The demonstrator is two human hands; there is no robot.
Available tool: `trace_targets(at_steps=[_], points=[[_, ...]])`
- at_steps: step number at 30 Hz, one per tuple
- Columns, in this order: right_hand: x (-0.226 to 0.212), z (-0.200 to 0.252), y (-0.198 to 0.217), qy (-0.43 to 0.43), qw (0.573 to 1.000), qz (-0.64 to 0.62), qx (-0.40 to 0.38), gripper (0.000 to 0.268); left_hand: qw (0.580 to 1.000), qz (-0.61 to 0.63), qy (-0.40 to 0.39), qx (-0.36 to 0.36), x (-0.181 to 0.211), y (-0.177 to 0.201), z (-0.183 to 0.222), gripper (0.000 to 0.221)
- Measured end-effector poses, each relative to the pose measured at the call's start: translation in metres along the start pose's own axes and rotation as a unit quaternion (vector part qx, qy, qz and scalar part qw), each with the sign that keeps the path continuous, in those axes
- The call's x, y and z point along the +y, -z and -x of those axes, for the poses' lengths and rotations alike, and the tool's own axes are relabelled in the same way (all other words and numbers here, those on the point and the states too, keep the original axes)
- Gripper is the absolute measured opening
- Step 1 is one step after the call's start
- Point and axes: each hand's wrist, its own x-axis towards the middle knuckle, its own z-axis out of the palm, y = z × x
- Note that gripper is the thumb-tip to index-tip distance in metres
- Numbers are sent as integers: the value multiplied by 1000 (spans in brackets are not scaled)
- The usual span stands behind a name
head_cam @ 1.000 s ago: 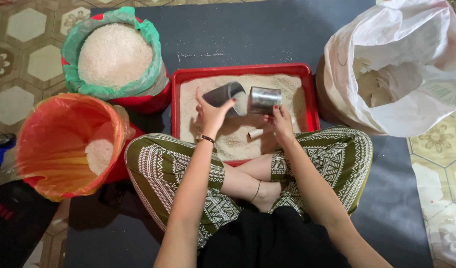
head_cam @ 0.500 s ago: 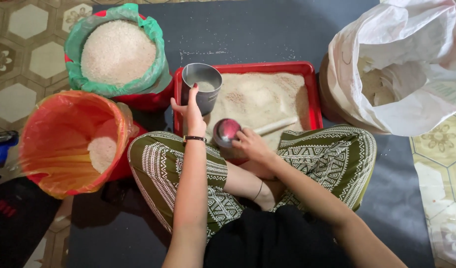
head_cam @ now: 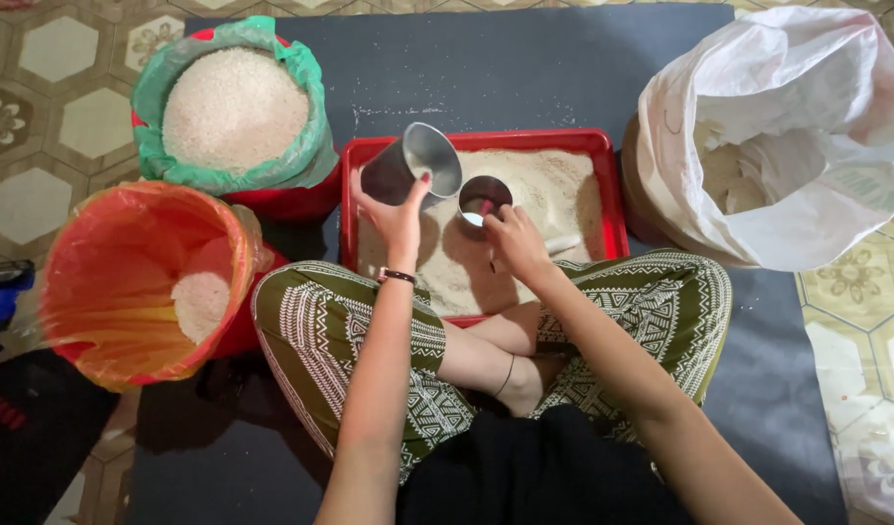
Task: Measuring and transferring grains from a tray into small containers using metal cups.
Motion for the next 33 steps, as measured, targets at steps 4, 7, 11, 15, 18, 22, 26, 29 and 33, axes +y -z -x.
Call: trace_targets(at_steps=[4,7,11,15,18,22,26,29,33], points=[[-3,11,49,-53,990,-117,49,63,989,-52,-139,-14,8,-1,12,121],[18,38,42,-108,991,-84,12,51,957,-82,-276,-37,21,-2,23,120],[27,58,8,-130,988,19,-87,38,934,-131,-309,-123,28,-5,33,115],[25,57,-28,-105,989,58,-82,40,900,-195,-359,-149,28,-6,37,115],[30,61,-44,-96,990,80,-66,46,879,-211,-409,-127,27,-7,38,113],[25,62,-29,-114,989,84,-48,59,869,-197,-441,-105,25,-8,34,111],[18,61,-19,-149,981,97,-78,41,890,-149,-423,-86,28,-6,33,106],[17,60,-16,-158,977,105,-93,35,894,-135,-421,-73,29,-3,30,106],[18,61,-19,-151,975,116,-115,37,884,-142,-441,-64,28,-5,30,103]])
